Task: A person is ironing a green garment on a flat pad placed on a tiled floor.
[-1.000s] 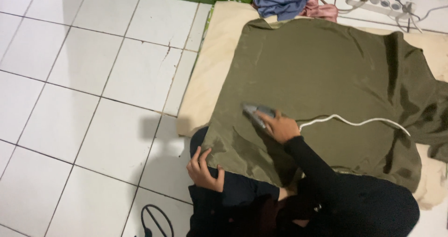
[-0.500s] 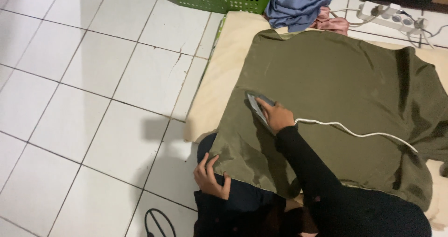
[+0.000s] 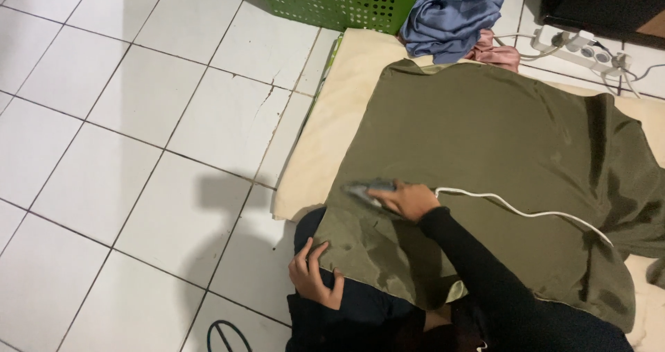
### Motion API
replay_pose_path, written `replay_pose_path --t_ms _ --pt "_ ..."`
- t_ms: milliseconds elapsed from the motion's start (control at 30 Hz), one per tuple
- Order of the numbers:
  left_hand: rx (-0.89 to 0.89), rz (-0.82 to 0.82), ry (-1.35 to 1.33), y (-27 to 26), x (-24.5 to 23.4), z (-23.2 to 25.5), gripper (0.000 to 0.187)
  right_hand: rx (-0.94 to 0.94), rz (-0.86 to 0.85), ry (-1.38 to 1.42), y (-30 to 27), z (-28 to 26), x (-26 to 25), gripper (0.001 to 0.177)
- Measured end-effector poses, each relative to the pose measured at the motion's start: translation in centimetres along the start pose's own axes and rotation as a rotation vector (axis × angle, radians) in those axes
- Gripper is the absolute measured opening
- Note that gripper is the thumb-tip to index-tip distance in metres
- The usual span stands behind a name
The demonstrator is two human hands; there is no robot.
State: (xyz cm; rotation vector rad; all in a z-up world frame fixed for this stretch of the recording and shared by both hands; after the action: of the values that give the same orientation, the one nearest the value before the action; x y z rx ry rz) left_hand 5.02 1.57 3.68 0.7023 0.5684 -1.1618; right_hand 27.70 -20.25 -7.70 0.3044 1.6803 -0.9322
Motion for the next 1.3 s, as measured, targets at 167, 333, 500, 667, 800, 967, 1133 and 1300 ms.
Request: replay_pose_path --t_ms 167,333,500,667,800,967,1133,1300 --pt "0.014 0.028 -0.02 0.1 -0.5 0.4 0.06 0.344 0.071 0.263 2.0 -0.5 -5.0 0.047" --pt "0.001 -0.072 -0.015 -0.2 0.2 -0.8 0.063 0.495 0.155 0.254 1.1 -1.9 -4.3 0.051" --pt "0.006 -0.075 -0.019 -0.1 0.3 -0.9 0.058 0.373 0.126 0.11 -3.5 -4.2 -0.3 0.058" --pt "0.008 0.02 -0.014 0.1 0.2 -0.4 0.056 0.315 0.118 0.026 -5.8 -4.5 0.1 0.063" --pt "0.002 -0.031 0.012 -0.3 0.6 -1.2 0.062 0.497 0.042 0.109 -4.9 -0.5 0.0 0.062" --pt "-0.036 -0.004 0.012 -0.7 0.9 -1.3 0.065 0.747 0.101 0.22 -7.0 7.7 1.0 0.054" --pt "-0.088 0.062 0.054 -0.6 0.8 -0.8 0.065 1.078 0.159 0.321 -16.5 14.3 2.5 0.048" --pt "-0.016 0.033 0.053 -0.9 1.0 -1.8 0.066 1.373 0.12 0.263 -26.9 16.7 5.2 0.049"
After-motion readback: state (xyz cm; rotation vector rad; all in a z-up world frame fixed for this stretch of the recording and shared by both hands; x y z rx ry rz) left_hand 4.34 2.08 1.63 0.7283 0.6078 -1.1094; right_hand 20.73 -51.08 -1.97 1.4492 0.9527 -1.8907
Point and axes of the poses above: each hand's wrist, its own y-axis towards the middle knuckle, its own x-axis out of the palm, z = x × y, the point moved 5 cm from there along y, towards the middle knuckle, and after that the axes turned 14 degrees about -z, right-handed, at the moved point
